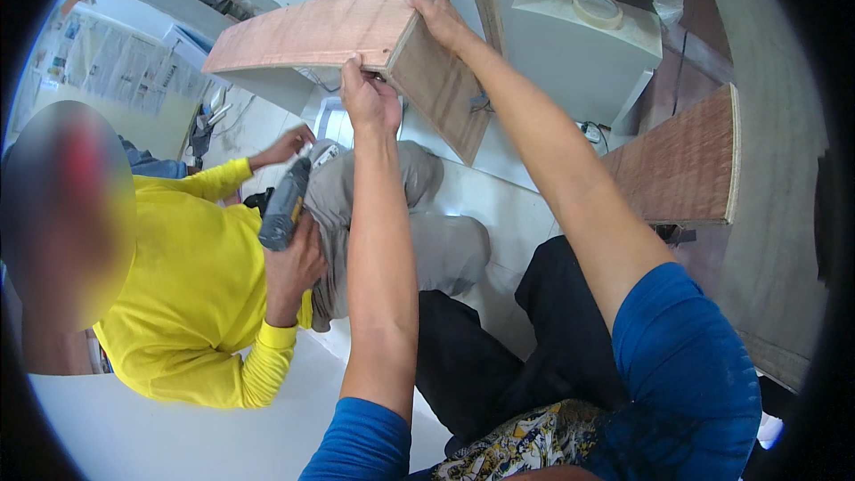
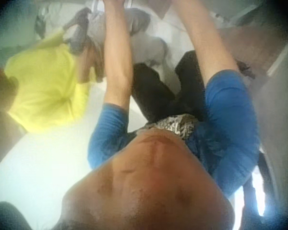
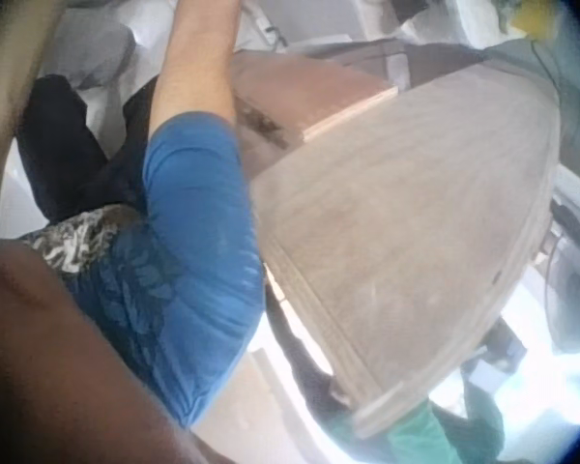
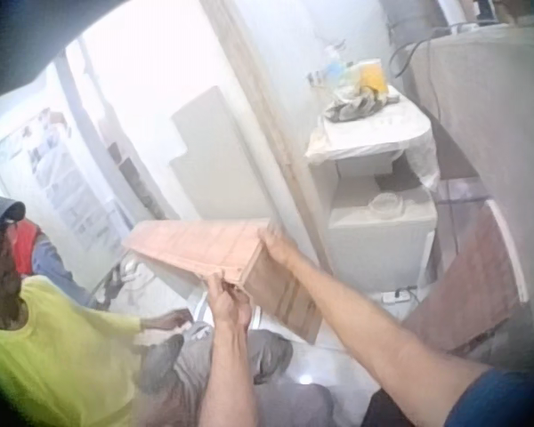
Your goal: The person assists in assembling a wooden box by holding pieces in place while another person uses a power drill to secure them. The person also uses a utility knife to cut a white board and positions wooden panels for assembly.
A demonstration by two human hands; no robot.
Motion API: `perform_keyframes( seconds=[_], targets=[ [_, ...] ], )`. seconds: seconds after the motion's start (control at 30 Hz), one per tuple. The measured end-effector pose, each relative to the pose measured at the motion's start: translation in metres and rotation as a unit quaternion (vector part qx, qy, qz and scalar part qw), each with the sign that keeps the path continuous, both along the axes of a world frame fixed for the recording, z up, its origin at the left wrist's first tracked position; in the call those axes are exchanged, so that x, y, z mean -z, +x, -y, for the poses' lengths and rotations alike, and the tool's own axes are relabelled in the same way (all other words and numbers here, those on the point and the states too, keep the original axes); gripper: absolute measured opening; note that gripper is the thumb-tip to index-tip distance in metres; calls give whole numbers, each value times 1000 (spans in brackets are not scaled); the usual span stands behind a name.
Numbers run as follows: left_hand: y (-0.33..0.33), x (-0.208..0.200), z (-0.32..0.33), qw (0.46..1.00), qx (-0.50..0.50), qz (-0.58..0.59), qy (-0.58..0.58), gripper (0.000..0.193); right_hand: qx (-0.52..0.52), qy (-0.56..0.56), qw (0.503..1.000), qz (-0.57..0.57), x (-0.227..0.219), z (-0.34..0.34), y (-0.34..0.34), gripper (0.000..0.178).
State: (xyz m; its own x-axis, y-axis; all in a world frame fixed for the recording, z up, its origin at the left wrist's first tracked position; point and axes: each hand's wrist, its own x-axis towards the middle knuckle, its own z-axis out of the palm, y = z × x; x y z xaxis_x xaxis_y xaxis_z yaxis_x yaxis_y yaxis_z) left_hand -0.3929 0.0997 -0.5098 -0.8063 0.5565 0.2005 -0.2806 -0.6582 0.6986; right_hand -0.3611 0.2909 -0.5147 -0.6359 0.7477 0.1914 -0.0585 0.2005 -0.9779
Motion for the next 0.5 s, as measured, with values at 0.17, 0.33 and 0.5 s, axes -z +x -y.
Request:
perform_keyframes(
  seconds=[0.17, 0.33, 0.5],
  targets=[
    [39, 1, 20, 999, -23, 36, -24, 28, -28, -29, 999, 7, -9, 20, 16, 101],
    [49, 18, 16, 994, -72, -61, -52, 24, -30, 0, 1000, -2, 4, 9, 3, 101],
    [47, 16, 29, 934, -169, -221, -222, 26, -53, -35, 998, -29, -19, 35, 15, 100]
  ],
)
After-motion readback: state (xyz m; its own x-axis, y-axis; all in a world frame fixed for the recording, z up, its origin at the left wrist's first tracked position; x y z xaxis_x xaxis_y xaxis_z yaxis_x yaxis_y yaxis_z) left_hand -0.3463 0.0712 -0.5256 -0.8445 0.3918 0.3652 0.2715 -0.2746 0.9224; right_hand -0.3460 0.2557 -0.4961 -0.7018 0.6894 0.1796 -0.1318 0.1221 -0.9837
